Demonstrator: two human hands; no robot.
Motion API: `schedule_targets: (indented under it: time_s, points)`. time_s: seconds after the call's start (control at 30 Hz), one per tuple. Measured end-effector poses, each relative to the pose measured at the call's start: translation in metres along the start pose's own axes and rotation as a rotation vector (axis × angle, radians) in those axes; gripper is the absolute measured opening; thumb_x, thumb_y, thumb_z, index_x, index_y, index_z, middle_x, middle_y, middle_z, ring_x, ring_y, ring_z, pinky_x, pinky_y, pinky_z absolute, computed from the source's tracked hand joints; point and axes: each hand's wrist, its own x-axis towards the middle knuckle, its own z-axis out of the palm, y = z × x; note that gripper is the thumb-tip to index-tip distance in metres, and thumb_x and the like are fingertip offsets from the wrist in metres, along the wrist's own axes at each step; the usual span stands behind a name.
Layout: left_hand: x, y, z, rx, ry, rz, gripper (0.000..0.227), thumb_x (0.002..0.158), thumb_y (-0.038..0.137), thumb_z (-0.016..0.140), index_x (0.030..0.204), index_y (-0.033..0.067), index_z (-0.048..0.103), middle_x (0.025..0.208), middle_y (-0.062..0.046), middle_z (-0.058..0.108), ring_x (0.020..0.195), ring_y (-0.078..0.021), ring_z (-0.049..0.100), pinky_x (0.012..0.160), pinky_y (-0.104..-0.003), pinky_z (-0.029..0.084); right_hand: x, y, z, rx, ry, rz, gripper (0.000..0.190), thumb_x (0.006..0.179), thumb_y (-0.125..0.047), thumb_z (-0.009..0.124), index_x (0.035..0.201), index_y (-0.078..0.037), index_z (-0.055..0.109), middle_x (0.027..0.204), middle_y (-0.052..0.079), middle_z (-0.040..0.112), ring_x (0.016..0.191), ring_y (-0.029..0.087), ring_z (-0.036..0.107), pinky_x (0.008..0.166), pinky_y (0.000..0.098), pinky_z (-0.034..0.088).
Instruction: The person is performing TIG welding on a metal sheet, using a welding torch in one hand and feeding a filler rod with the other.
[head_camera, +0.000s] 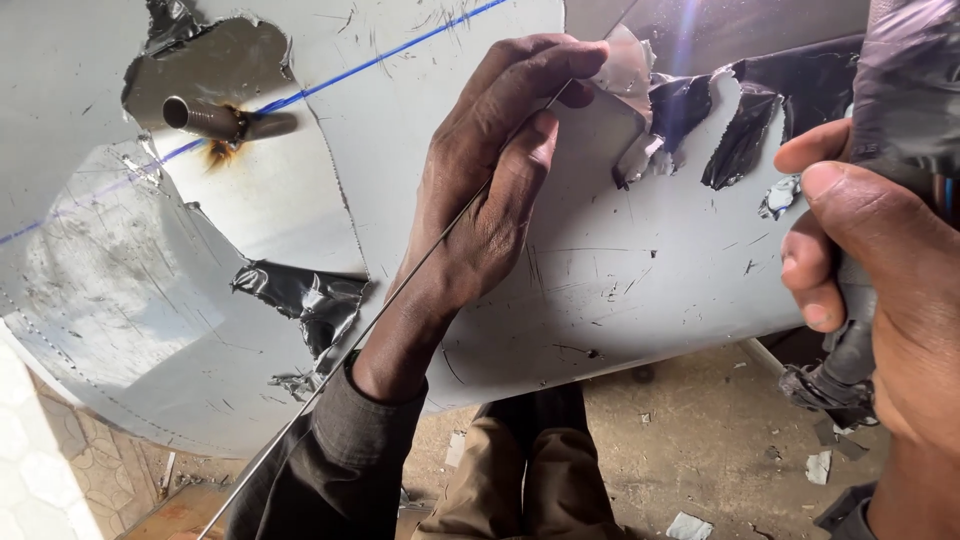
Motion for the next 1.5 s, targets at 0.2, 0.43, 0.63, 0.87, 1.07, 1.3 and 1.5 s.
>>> schedule_targets:
  time_s: [0.2, 0.43, 0.63, 0.87, 1.07, 1.3, 1.5]
  points:
    - [-0.0009, -0.0017, 0.0022, -0.006, 0.026, 0.035, 0.022, 0.089, 0.019, 0.028, 0.104, 0.0106, 0.042, 0.105, -0.003, 0.042, 0.095, -0.0153, 0.047, 0.091, -0.028, 0.038, -0.0079, -0.0049, 0.0044, 0.026, 0.024, -0.084, 0.017, 0.082, -0.013, 0.035, 0.090, -0.002, 0.046, 0.050, 0.008, 0.036, 0.038, 0.015, 0.036, 0.031, 0.0204, 0.025]
    - [-0.0001, -0.0004, 0.0053, 0.016, 0.054, 0.019, 0.022, 0.088, 0.015, 0.029, 0.103, 0.0101, 0.044, 0.106, -0.002, 0.044, 0.095, -0.0148, 0.050, 0.089, -0.027, 0.040, -0.0065, -0.0068, 0.0011, 0.042, 0.022, -0.062, 0.017, 0.081, -0.014, 0.035, 0.088, -0.002, 0.045, 0.050, 0.007, 0.036, 0.037, 0.014, 0.033, 0.030, 0.0204, 0.023]
    - [0.0009, 0.0005, 0.0062, 0.013, 0.062, 0.032, 0.022, 0.085, 0.008, 0.029, 0.102, 0.0085, 0.045, 0.103, -0.005, 0.044, 0.093, -0.0152, 0.049, 0.091, -0.027, 0.038, -0.0071, -0.0075, 0.0001, 0.025, 0.028, -0.079, 0.015, 0.081, -0.011, 0.035, 0.087, -0.002, 0.045, 0.050, 0.007, 0.037, 0.034, 0.014, 0.031, 0.032, 0.0216, 0.021]
    - [0.0010, 0.0014, 0.0063, 0.029, 0.059, 0.039, 0.023, 0.085, 0.008, 0.029, 0.102, 0.0070, 0.044, 0.103, -0.007, 0.045, 0.095, -0.0164, 0.049, 0.091, -0.028, 0.038, -0.0073, -0.0061, 0.0025, 0.082, 0.037, -0.156, 0.010, 0.083, -0.005, 0.036, 0.083, 0.000, 0.045, 0.073, 0.009, 0.045, 0.043, 0.013, 0.041, 0.030, 0.0202, 0.027]
    - [0.0006, 0.0019, 0.0068, 0.016, 0.063, 0.052, 0.023, 0.086, 0.005, 0.029, 0.103, 0.0068, 0.044, 0.102, -0.006, 0.045, 0.094, -0.0162, 0.049, 0.091, -0.028, 0.039, -0.0083, -0.0081, 0.0033, 0.104, 0.054, -0.141, 0.009, 0.081, -0.007, 0.037, 0.082, -0.001, 0.044, 0.086, 0.007, 0.049, 0.044, 0.012, 0.041, 0.031, 0.0195, 0.026]
    - [0.0009, -0.0012, 0.0053, 0.000, 0.063, 0.042, 0.023, 0.086, 0.006, 0.030, 0.104, 0.0068, 0.045, 0.105, -0.007, 0.044, 0.094, -0.0160, 0.049, 0.089, -0.026, 0.039, -0.0066, -0.0088, -0.0007, 0.069, 0.011, -0.110, 0.015, 0.082, -0.011, 0.035, 0.087, 0.000, 0.044, 0.048, 0.007, 0.036, 0.033, 0.014, 0.030, 0.033, 0.0212, 0.023]
    - [0.0028, 0.0009, 0.0047, 0.001, 0.070, 0.009, 0.024, 0.084, 0.004, 0.030, 0.102, 0.0059, 0.045, 0.103, -0.006, 0.045, 0.094, -0.0158, 0.049, 0.085, -0.025, 0.039, -0.0064, -0.0095, -0.0001, 0.032, 0.011, -0.127, 0.016, 0.082, -0.011, 0.035, 0.087, 0.002, 0.045, 0.049, 0.008, 0.037, 0.032, 0.014, 0.030, 0.032, 0.0213, 0.024]
